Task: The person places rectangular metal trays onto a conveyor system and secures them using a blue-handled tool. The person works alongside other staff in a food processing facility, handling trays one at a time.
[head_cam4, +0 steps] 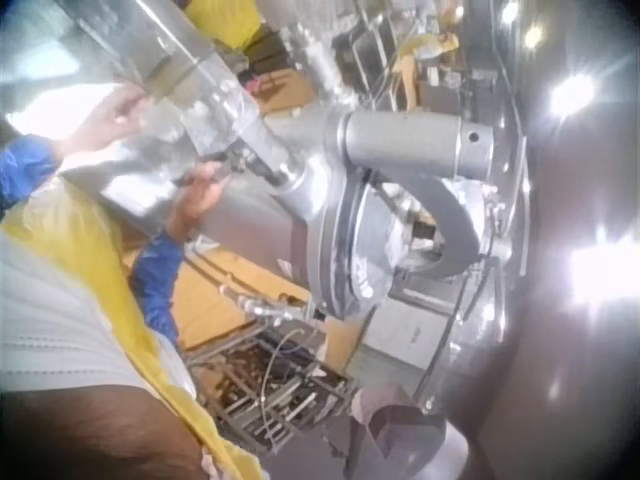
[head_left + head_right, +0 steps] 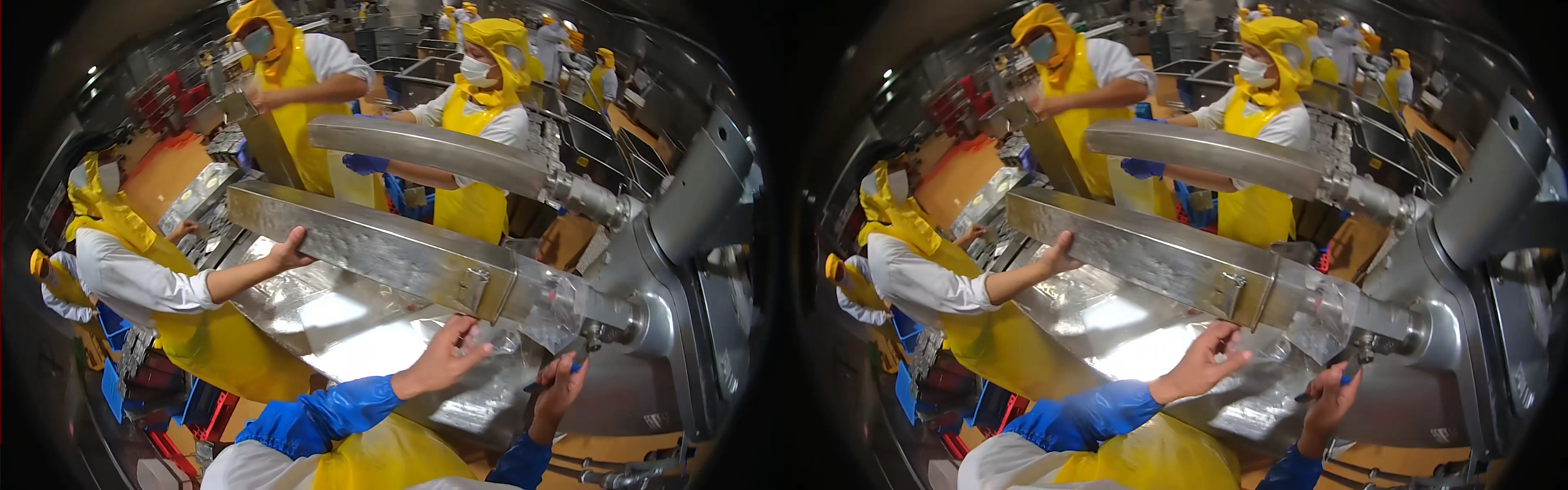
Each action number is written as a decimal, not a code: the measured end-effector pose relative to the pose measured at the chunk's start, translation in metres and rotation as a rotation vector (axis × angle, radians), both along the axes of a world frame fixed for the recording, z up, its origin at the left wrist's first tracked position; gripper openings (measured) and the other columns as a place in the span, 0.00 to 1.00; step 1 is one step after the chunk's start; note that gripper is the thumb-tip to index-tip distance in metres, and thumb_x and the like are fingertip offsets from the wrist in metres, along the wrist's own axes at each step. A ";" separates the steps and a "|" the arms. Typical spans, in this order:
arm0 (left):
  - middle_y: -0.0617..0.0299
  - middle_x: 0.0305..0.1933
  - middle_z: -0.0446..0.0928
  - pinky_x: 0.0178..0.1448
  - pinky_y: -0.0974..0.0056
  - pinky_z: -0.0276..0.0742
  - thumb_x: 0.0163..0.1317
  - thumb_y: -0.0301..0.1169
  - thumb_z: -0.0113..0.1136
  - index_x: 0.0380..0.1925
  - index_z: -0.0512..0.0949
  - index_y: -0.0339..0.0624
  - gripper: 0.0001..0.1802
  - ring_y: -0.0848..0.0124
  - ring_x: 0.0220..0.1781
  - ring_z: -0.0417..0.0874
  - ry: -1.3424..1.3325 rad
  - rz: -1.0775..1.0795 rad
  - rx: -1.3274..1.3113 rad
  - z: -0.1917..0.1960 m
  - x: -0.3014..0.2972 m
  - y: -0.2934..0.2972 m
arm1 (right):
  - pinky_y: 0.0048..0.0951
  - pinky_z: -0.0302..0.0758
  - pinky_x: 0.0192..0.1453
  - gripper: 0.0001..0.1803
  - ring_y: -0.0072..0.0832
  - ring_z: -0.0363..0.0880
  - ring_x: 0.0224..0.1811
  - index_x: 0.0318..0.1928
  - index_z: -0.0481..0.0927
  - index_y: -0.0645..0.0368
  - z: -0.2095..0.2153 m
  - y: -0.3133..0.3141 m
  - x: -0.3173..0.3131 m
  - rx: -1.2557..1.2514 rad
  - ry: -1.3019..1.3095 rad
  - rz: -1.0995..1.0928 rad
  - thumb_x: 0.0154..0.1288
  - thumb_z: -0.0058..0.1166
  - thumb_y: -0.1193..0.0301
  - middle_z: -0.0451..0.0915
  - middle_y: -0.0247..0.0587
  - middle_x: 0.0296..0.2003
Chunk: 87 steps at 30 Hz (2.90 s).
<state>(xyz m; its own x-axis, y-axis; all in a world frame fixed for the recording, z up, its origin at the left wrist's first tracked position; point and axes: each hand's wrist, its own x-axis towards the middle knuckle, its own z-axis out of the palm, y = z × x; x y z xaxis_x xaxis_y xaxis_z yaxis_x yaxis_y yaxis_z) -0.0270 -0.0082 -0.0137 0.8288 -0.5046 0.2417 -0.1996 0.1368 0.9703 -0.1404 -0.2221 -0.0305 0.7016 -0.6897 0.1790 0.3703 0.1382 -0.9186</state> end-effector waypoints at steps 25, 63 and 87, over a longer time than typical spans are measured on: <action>0.67 0.44 0.68 0.50 0.70 0.71 0.66 0.26 0.70 0.52 0.69 0.40 0.21 0.79 0.42 0.68 0.148 0.073 -0.103 -0.011 0.003 -0.008 | 0.23 0.66 0.26 0.11 0.17 0.63 0.22 0.50 0.67 0.58 0.000 -0.003 -0.002 -0.016 -0.018 0.039 0.80 0.51 0.65 0.66 0.28 0.24; 0.58 0.45 0.75 0.48 0.65 0.72 0.62 0.38 0.73 0.54 0.76 0.35 0.27 0.70 0.42 0.75 -0.106 -0.142 0.133 0.023 -0.002 -0.015 | 0.21 0.60 0.22 0.08 0.14 0.60 0.20 0.46 0.72 0.51 -0.003 0.028 0.018 0.258 -0.138 -0.094 0.81 0.53 0.62 0.64 0.26 0.22; 0.68 0.49 0.73 0.47 0.75 0.69 0.67 0.27 0.69 0.70 0.67 0.34 0.34 0.83 0.40 0.69 0.217 0.326 -0.230 -0.026 0.027 0.072 | 0.28 0.66 0.40 0.15 0.21 0.60 0.29 0.45 0.71 0.54 0.049 0.070 0.059 0.504 -0.527 0.166 0.83 0.46 0.56 0.61 0.27 0.26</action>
